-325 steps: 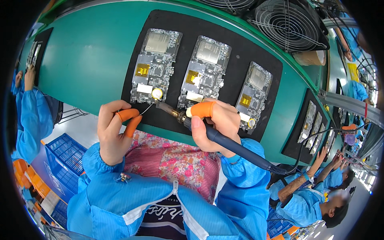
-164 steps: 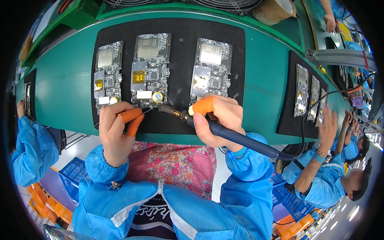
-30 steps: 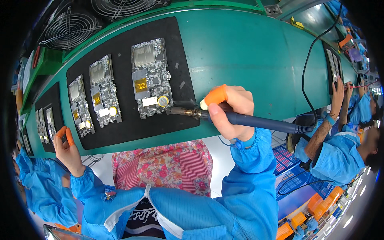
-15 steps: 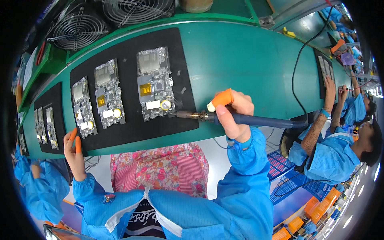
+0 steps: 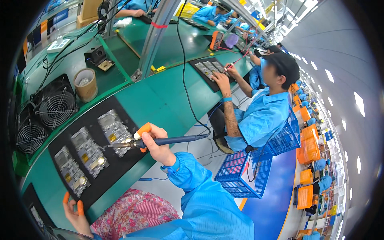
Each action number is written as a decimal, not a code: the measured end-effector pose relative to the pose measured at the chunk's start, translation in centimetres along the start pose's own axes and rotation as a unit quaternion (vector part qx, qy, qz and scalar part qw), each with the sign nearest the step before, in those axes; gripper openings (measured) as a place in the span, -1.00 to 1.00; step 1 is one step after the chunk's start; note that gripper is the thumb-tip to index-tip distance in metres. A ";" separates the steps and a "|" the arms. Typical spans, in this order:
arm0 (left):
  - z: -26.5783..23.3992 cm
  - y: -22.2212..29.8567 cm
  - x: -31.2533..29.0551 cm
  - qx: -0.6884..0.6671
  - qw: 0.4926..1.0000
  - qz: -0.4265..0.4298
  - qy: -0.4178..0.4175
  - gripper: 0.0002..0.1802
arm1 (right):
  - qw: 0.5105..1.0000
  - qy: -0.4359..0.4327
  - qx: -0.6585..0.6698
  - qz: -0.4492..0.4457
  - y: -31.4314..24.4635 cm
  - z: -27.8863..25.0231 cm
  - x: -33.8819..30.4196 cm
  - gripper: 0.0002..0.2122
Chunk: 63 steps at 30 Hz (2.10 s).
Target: The person solders components onto circuit boards using a soldering iron and solder wire.
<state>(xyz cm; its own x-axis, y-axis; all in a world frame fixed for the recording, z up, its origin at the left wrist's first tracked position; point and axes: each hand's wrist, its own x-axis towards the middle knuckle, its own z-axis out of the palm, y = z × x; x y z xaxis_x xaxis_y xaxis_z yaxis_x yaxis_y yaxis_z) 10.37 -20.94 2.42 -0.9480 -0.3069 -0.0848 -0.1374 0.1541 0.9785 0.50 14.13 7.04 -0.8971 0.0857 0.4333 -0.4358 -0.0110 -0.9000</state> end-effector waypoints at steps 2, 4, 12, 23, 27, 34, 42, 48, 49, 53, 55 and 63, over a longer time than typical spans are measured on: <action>6.2 1.6 1.2 -0.041 0.998 0.040 -0.030 -0.42 | 0.998 0.059 0.003 -0.003 -0.5 -1.4 0.4 -0.73; 10.9 3.2 1.7 -0.053 0.996 0.038 -0.053 -0.43 | 0.997 0.077 -0.007 0.006 -0.9 -1.9 0.9 -0.74; 19.4 5.0 2.7 0.041 0.941 0.195 -0.275 -0.44 | 0.982 0.186 0.024 0.015 -1.4 1.3 1.8 -0.85; -2.3 1.0 -1.7 0.041 0.985 0.088 0.140 -0.60 | 0.958 0.263 -0.017 0.114 3.2 -0.4 0.7 -0.56; -9.7 -1.5 -4.3 0.079 0.909 -0.020 0.409 -0.66 | 0.979 0.157 -0.006 0.130 3.0 2.7 2.0 -0.62; -10.6 -3.5 -4.6 0.217 0.844 -0.108 0.478 -0.45 | 0.992 0.034 0.026 0.116 2.7 7.0 2.2 -0.68; -13.5 -4.8 -8.5 -0.243 0.907 -0.227 0.260 -0.77 | 0.994 0.001 0.008 0.105 2.4 9.3 1.4 -0.77; -5.5 -1.8 -7.2 -0.216 0.948 -0.218 0.087 -0.80 | 0.995 -0.046 0.011 0.088 2.0 9.6 1.5 -0.69; -3.6 -2.9 -7.1 -0.221 0.955 -0.197 0.029 -0.80 | 0.996 -0.043 0.023 0.081 1.9 9.5 1.7 -0.69; 4.3 0.6 -5.4 -0.428 0.835 -0.307 -0.161 -0.51 | 0.994 -0.080 0.028 0.073 2.2 8.5 1.9 -0.79; 9.0 0.3 -5.0 -0.427 0.822 -0.313 -0.208 -0.45 | 0.994 -0.084 0.035 0.060 2.1 8.0 1.9 -0.78; 19.3 1.9 -3.5 -0.446 0.760 -0.360 -0.306 -0.50 | 0.998 0.014 -0.011 0.053 0.4 6.5 1.7 -0.65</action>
<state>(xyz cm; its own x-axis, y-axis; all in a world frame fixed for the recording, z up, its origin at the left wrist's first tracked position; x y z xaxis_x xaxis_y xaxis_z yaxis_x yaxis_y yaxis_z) 7.86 -1.47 0.96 -0.7121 0.5270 -0.4640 -0.6941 -0.6279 0.3520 -1.71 7.75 7.69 -0.9357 0.1136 0.3341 -0.3361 0.0013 -0.9418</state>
